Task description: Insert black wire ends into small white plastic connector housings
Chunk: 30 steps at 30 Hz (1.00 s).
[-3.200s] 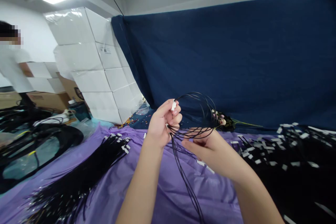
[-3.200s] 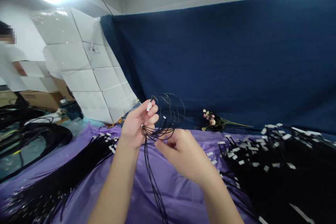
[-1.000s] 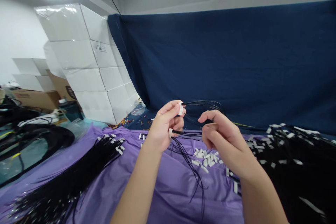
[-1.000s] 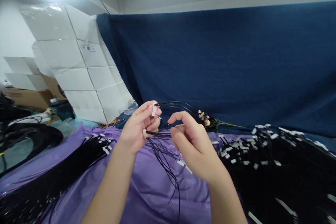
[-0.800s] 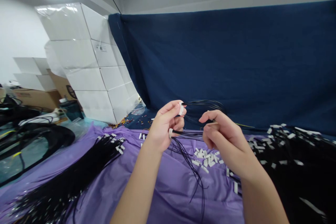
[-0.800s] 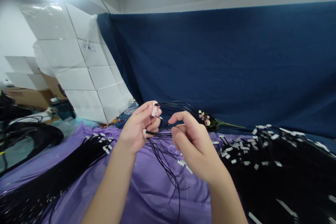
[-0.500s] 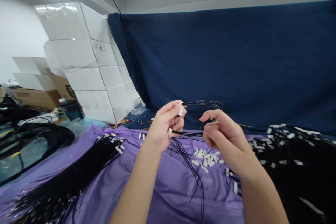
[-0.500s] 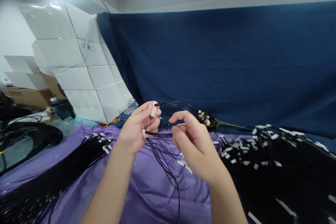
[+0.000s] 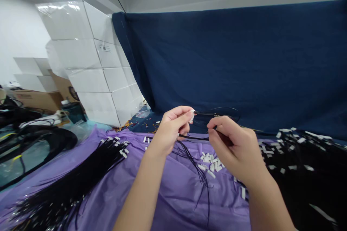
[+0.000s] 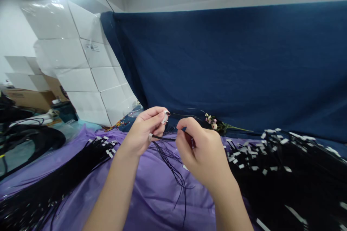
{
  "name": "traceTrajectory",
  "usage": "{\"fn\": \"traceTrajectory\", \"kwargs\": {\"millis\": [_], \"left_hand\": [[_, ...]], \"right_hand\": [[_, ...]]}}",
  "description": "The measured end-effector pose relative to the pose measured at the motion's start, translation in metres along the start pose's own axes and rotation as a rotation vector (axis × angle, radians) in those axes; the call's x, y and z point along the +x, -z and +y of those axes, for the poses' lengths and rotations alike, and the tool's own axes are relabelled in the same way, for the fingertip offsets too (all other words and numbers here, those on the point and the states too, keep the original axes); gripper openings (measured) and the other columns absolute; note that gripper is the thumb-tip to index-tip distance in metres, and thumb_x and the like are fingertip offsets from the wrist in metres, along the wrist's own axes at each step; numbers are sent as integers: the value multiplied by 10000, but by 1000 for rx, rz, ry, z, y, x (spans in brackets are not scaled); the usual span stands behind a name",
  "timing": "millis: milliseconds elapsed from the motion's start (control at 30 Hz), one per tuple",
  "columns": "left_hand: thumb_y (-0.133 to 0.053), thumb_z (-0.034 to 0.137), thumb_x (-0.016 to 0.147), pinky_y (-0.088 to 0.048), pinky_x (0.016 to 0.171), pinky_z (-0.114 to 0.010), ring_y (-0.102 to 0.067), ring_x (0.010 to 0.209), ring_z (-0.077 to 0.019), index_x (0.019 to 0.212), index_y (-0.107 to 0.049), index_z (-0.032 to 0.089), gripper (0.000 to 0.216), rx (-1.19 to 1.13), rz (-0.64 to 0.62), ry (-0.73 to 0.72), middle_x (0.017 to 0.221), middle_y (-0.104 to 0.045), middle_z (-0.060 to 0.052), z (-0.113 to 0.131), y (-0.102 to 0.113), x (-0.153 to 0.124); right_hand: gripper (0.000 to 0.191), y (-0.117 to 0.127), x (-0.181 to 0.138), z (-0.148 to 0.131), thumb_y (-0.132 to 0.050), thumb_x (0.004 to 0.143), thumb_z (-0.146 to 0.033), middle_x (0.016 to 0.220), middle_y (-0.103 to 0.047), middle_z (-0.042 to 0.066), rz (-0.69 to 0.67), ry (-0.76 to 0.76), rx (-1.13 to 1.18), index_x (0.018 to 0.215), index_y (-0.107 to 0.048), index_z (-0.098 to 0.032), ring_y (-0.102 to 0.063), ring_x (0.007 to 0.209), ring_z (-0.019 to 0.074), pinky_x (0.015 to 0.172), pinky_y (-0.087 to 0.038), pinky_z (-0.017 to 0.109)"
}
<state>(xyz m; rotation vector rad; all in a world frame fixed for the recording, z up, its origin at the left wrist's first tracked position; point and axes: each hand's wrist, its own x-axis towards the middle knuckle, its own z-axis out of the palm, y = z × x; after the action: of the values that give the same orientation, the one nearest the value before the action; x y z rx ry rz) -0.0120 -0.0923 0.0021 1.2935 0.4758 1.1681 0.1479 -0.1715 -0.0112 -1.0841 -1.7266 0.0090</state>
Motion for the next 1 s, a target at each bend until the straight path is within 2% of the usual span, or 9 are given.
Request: {"fn": "traceTrajectory", "kwargs": {"millis": [133, 267, 467, 667, 867, 1000], "left_hand": [[-755, 330, 789, -177, 364, -139, -347, 435, -17, 854, -673, 158, 201, 1, -7, 8, 681, -514, 28, -3, -2, 0], [-765, 326, 782, -182, 387, -148, -337, 443, -17, 872, -672, 160, 211, 5, -23, 7, 659, -510, 31, -3, -5, -1], [-766, 335, 785, -171, 387, -158, -315, 437, -22, 893, -660, 183, 214, -47, -67, 20, 638, -490, 46, -3, -9, -5], [-762, 343, 790, -146, 378, -163, -285, 417, -14, 882, -646, 180, 220, -102, -108, 17, 632, -489, 49, -6, -13, -5], [-750, 342, 798, -105, 363, -165, -261, 393, -11, 869, -623, 177, 220, -146, -93, 51, 624, -489, 51, -8, -18, -6], [-765, 336, 774, -140, 361, -162, -271, 392, -6, 846, -626, 167, 231, -167, -74, 38, 625, -498, 49, -6, -22, -7]], "right_hand": [[78, -7, 1, 1, -542, 877, -142, 591, -510, -67, 97, 45, -146, 917, -575, -199, -443, 480, 74, 511, -335, 213], [51, -11, 3, 0, -591, 914, -226, 598, -541, -48, 141, 61, -201, 917, -633, -197, -468, 494, 84, 521, -347, 228], [53, -12, 4, -3, -626, 912, -221, 661, -617, -12, 232, 124, -168, 893, -667, -193, -502, 527, 95, 532, -383, 235], [85, -9, 5, -4, -608, 912, -146, 667, -587, -14, 190, 123, -22, 847, -647, -184, -456, 542, 94, 515, -365, 240], [111, -9, 5, -5, -589, 926, -148, 672, -591, -9, 169, 109, 2, 840, -648, -185, -465, 555, 102, 534, -378, 250], [102, -10, 5, -3, -595, 923, -163, 704, -635, -12, 172, 99, -1, 844, -652, -192, -470, 541, 93, 522, -381, 248]]}}
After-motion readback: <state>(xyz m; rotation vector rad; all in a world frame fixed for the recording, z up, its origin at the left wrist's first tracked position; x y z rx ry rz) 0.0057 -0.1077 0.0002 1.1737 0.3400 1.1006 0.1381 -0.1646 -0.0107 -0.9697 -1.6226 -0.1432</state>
